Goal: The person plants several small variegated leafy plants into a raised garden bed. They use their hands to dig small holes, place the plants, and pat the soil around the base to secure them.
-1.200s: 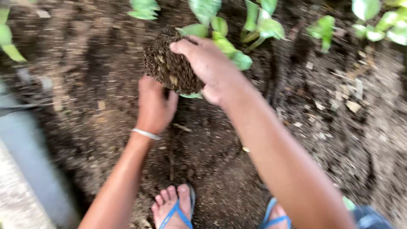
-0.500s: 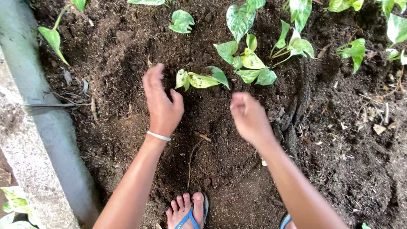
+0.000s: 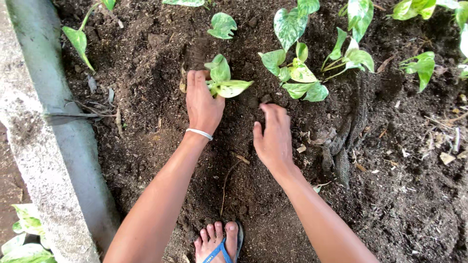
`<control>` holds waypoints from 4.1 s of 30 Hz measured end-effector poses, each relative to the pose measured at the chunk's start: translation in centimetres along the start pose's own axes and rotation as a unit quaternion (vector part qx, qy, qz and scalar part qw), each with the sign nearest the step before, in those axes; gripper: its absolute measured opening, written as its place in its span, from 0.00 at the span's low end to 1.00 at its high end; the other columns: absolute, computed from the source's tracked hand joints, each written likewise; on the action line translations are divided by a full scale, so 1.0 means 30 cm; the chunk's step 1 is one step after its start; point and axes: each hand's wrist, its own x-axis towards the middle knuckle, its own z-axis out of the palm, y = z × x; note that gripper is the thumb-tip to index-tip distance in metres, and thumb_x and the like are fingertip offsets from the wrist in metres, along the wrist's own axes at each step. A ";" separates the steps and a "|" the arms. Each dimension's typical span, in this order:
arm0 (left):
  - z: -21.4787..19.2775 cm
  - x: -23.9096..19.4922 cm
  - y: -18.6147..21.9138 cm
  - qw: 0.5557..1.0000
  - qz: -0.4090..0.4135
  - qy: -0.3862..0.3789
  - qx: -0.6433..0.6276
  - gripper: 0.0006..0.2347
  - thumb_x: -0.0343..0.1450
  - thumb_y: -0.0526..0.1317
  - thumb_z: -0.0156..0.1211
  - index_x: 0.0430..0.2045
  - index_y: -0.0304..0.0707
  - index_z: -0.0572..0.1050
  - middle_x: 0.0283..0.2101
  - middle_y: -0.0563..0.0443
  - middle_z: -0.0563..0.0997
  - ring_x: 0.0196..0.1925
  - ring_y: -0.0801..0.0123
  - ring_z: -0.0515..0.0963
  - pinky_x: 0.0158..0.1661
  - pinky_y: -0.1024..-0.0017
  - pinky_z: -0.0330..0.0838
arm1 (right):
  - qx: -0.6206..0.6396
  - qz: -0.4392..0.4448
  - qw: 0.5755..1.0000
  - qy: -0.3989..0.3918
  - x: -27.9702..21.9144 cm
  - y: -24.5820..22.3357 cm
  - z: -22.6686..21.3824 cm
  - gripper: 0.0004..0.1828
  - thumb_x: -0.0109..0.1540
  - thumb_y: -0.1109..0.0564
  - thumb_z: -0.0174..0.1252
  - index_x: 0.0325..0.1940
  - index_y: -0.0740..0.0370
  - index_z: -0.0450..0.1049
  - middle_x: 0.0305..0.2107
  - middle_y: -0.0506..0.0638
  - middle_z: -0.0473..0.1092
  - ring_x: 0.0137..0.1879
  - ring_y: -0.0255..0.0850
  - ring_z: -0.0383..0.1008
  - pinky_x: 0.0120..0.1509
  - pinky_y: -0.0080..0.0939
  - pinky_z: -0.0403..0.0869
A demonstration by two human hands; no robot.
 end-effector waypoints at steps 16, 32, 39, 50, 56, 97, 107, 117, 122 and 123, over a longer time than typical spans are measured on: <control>-0.140 -0.294 -0.081 0.994 -0.058 0.064 -0.062 0.20 0.72 0.29 0.59 0.58 0.28 0.62 0.58 0.37 0.65 0.60 0.52 0.70 0.59 0.59 0.71 | 0.106 -0.071 0.990 0.064 -0.081 0.013 0.081 0.47 0.59 0.61 0.65 0.75 0.70 0.44 0.35 0.44 0.73 0.54 0.38 0.73 0.81 0.73 0.30; -0.054 -0.360 -0.015 0.997 0.026 0.047 -0.061 0.23 0.70 0.28 0.57 0.61 0.27 0.62 0.67 0.31 0.64 0.70 0.40 0.63 0.70 0.51 0.58 | 0.073 -0.034 0.992 0.098 -0.093 0.001 0.110 0.26 0.62 0.62 0.67 0.62 0.59 0.67 0.30 0.40 0.70 0.51 0.41 0.73 0.73 0.55 0.61; -0.077 -0.377 -0.032 0.997 0.021 0.026 -0.068 0.23 0.70 0.29 0.57 0.62 0.29 0.62 0.69 0.32 0.62 0.74 0.42 0.61 0.74 0.52 0.56 | 0.038 -0.096 0.991 0.084 -0.103 -0.056 0.121 0.47 0.57 0.63 0.62 0.74 0.75 0.46 0.65 0.66 0.61 0.76 0.61 0.50 0.77 0.72 0.35; -0.013 -0.449 0.077 0.995 -0.011 0.003 -0.098 0.27 0.77 0.40 0.43 0.71 0.23 0.51 0.77 0.28 0.50 0.81 0.40 0.46 0.76 0.49 0.40 | 0.121 -0.013 0.987 0.107 -0.169 -0.030 0.165 0.35 0.71 0.50 0.50 0.77 0.72 0.49 0.71 0.70 0.52 0.77 0.62 0.53 0.79 0.57 0.55; -0.023 -0.587 0.193 0.957 -0.117 -0.058 -0.261 0.25 0.77 0.43 0.39 0.71 0.30 0.56 0.76 0.31 0.54 0.79 0.45 0.51 0.74 0.53 0.43 | 0.465 0.276 0.841 -0.007 -0.199 -0.026 0.140 0.30 0.68 0.43 0.44 0.67 0.62 0.70 0.52 0.58 0.74 0.52 0.51 0.75 0.57 0.51 0.73; 0.005 -0.242 0.056 0.984 -0.057 0.094 -0.140 0.08 0.71 0.34 0.62 0.39 0.25 0.77 0.50 0.37 0.74 0.56 0.50 0.74 0.56 0.59 0.69 | 0.020 -0.098 0.993 -0.070 -0.004 -0.072 0.091 0.36 0.63 0.61 0.56 0.72 0.74 0.53 0.70 0.70 0.53 0.78 0.64 0.49 0.79 0.60 0.54; -0.083 -0.564 0.247 0.988 0.100 -0.116 -0.015 0.24 0.67 0.38 0.60 0.56 0.23 0.68 0.70 0.26 0.55 0.72 0.34 0.53 0.68 0.42 0.46 | -0.093 -0.168 0.981 -0.032 -0.335 0.273 -0.254 0.21 0.64 0.62 0.54 0.62 0.66 0.67 0.62 0.58 0.66 0.69 0.51 0.64 0.73 0.53 0.65; -0.106 -0.784 0.234 0.945 0.145 -0.291 0.040 0.12 0.68 0.34 0.56 0.46 0.36 0.73 0.57 0.39 0.71 0.60 0.47 0.66 0.60 0.49 0.58 | -0.218 -0.127 0.925 -0.283 -0.606 0.605 -0.370 0.17 0.58 0.62 0.56 0.51 0.57 0.76 0.39 0.48 0.73 0.46 0.43 0.73 0.52 0.45 0.73; -0.133 -0.730 0.200 0.945 0.034 -0.320 0.055 0.10 0.71 0.34 0.54 0.46 0.38 0.71 0.46 0.45 0.76 0.53 0.54 0.74 0.57 0.56 0.67 | -0.039 -0.014 0.958 -0.284 -0.606 0.463 -0.343 0.12 0.62 0.62 0.56 0.50 0.60 0.78 0.36 0.48 0.74 0.37 0.36 0.75 0.41 0.33 0.77; -0.134 -0.725 0.202 0.945 -0.014 -0.326 0.024 0.10 0.72 0.36 0.54 0.47 0.37 0.70 0.46 0.45 0.76 0.51 0.54 0.75 0.55 0.58 0.68 | 0.010 0.078 0.950 -0.302 -0.586 0.427 -0.347 0.13 0.62 0.60 0.56 0.50 0.58 0.77 0.35 0.48 0.76 0.36 0.37 0.75 0.39 0.35 0.76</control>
